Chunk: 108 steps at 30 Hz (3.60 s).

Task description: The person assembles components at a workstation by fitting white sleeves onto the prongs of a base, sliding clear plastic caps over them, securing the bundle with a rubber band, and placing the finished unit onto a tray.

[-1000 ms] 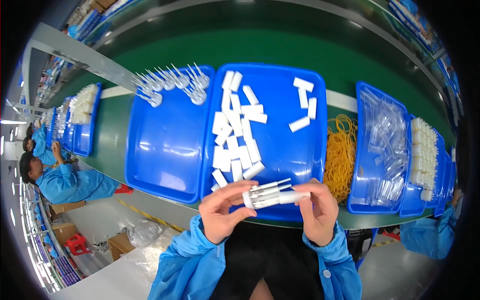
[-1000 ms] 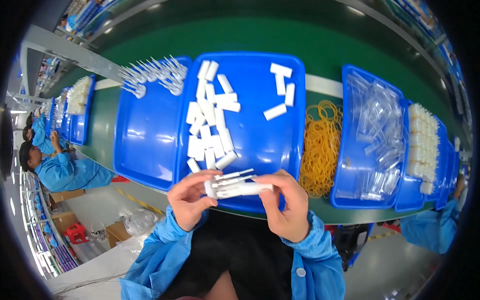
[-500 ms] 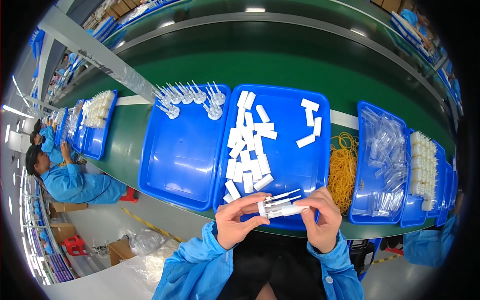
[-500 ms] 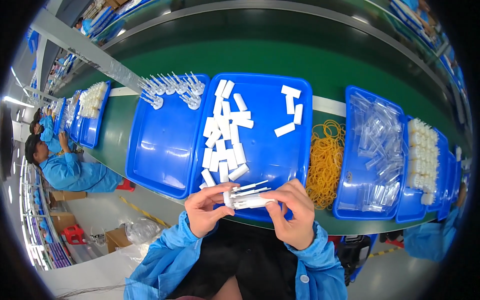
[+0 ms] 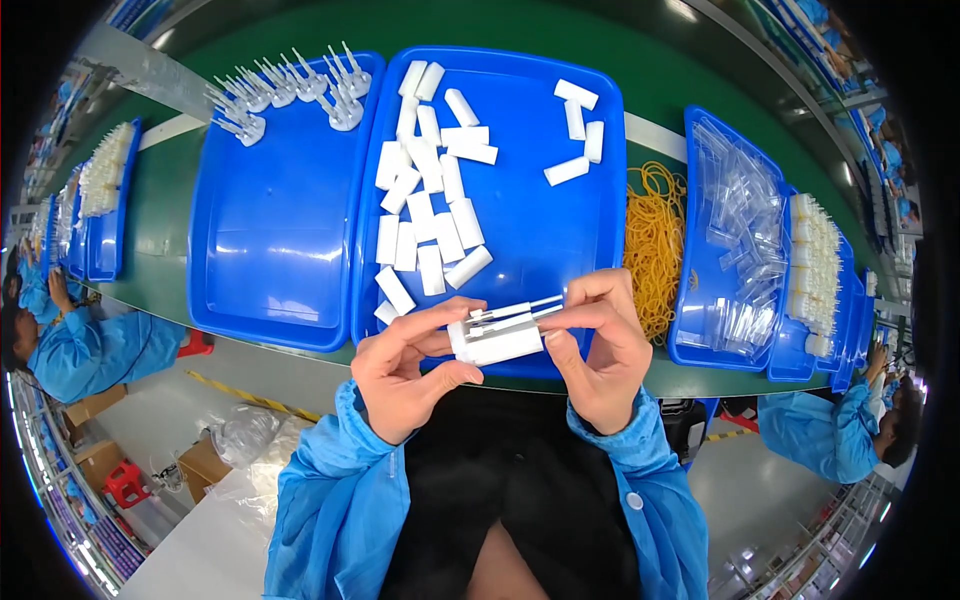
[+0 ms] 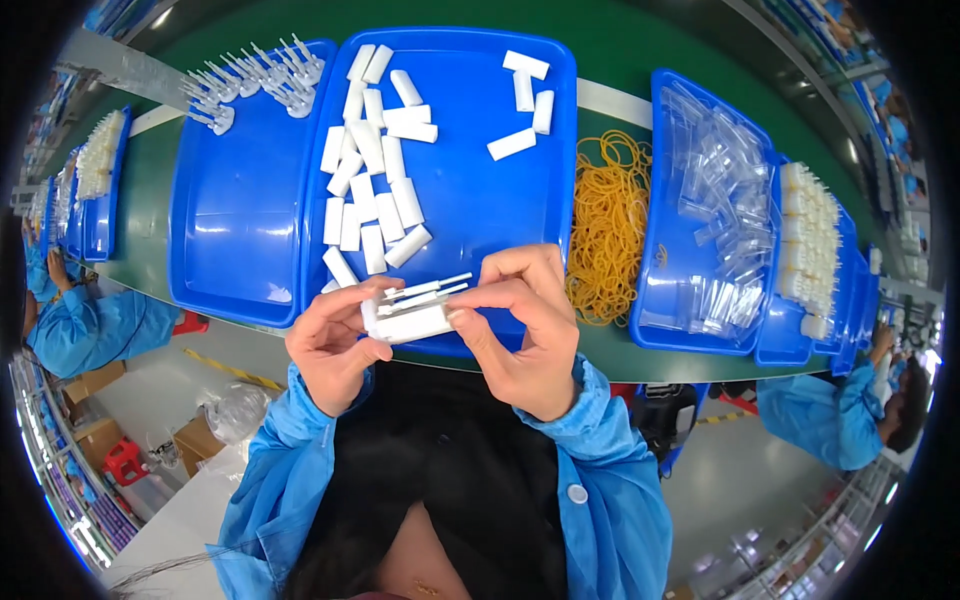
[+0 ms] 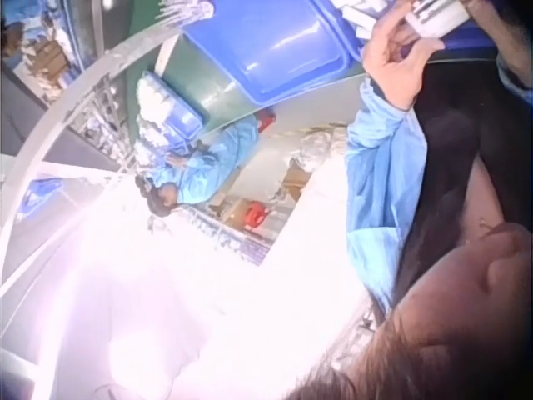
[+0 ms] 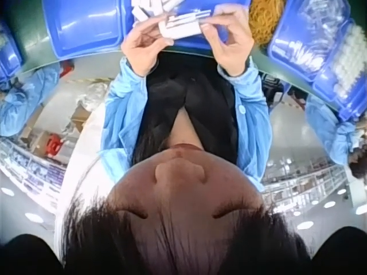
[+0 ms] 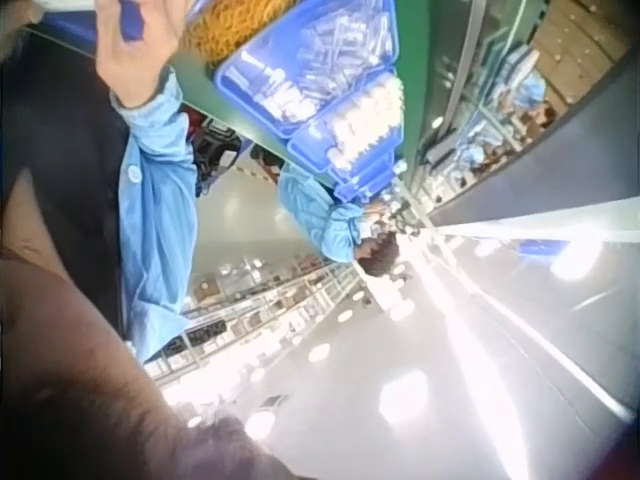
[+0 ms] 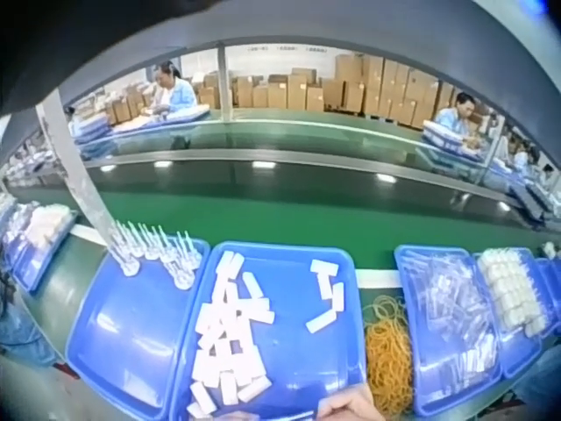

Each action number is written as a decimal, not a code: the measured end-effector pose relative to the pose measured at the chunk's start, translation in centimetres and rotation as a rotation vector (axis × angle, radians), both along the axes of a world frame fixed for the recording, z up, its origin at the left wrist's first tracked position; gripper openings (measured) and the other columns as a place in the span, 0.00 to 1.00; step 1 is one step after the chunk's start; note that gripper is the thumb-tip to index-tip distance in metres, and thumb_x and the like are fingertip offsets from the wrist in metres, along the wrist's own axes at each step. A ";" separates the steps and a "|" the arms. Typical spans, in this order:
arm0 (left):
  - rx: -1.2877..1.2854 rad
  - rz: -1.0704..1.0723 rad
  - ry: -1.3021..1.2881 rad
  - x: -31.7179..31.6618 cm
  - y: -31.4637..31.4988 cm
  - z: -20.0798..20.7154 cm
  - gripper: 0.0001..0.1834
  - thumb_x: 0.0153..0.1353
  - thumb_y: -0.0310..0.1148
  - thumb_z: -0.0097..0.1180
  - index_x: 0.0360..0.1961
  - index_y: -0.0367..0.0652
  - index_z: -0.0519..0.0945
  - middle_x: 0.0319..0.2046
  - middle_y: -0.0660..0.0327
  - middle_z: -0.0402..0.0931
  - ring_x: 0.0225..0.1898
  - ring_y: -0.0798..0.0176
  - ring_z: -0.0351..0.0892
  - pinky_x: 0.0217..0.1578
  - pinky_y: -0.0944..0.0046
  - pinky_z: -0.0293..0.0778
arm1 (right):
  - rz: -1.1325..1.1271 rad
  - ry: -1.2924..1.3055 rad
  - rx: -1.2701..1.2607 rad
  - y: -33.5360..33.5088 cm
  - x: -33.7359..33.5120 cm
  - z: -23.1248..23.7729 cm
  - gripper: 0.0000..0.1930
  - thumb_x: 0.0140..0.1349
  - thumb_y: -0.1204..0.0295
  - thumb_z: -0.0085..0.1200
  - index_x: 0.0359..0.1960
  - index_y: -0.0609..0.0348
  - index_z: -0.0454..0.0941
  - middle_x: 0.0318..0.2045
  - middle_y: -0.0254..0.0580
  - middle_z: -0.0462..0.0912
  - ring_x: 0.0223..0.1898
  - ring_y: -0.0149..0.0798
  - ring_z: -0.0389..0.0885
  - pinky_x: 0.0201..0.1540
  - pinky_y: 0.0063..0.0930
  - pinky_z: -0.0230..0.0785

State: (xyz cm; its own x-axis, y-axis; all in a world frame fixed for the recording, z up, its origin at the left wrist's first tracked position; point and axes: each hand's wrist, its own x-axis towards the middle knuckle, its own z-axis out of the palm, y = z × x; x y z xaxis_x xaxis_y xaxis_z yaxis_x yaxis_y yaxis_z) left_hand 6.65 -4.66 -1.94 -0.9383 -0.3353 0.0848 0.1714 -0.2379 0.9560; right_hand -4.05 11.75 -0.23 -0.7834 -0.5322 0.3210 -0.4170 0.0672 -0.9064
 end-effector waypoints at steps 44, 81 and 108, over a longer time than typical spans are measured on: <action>0.159 -0.028 0.068 1.0 0.0 -0.2 0.25 0.46 0.16 0.61 0.48 0.30 0.72 0.49 0.37 0.68 0.49 0.50 0.74 0.46 0.58 0.76 | 0.066 -0.516 -0.293 3.1 0.2 0.5 0.08 0.63 0.74 0.46 0.42 0.63 0.68 0.32 0.37 0.73 0.27 0.21 0.65 0.27 0.11 0.57; -0.160 0.027 0.044 0.8 0.4 0.6 0.24 0.45 0.17 0.63 0.47 0.31 0.73 0.48 0.40 0.70 0.52 0.47 0.71 0.45 0.56 0.77 | -0.026 -0.571 -0.341 0.9 1.2 0.8 0.10 0.54 0.83 0.54 0.38 0.66 0.70 0.29 0.39 0.73 0.26 0.25 0.67 0.29 0.15 0.60; 0.126 0.040 0.122 1.8 -1.6 -1.0 0.25 0.41 0.15 0.64 0.45 0.29 0.73 0.42 0.39 0.74 0.45 0.46 0.76 0.46 0.54 0.76 | 0.109 -0.009 -0.057 -0.9 -0.2 0.5 0.13 0.42 0.75 0.64 0.32 0.59 0.78 0.31 0.40 0.75 0.37 0.40 0.68 0.41 0.30 0.59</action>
State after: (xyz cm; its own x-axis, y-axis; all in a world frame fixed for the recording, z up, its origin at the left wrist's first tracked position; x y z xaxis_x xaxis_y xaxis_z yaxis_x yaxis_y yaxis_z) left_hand 8.41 -6.30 -2.91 -0.9094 -0.3871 0.1522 0.2959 -0.3450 0.8907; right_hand -4.29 10.80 0.26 -0.7248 -0.5956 0.3463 -0.4107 -0.0301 -0.9113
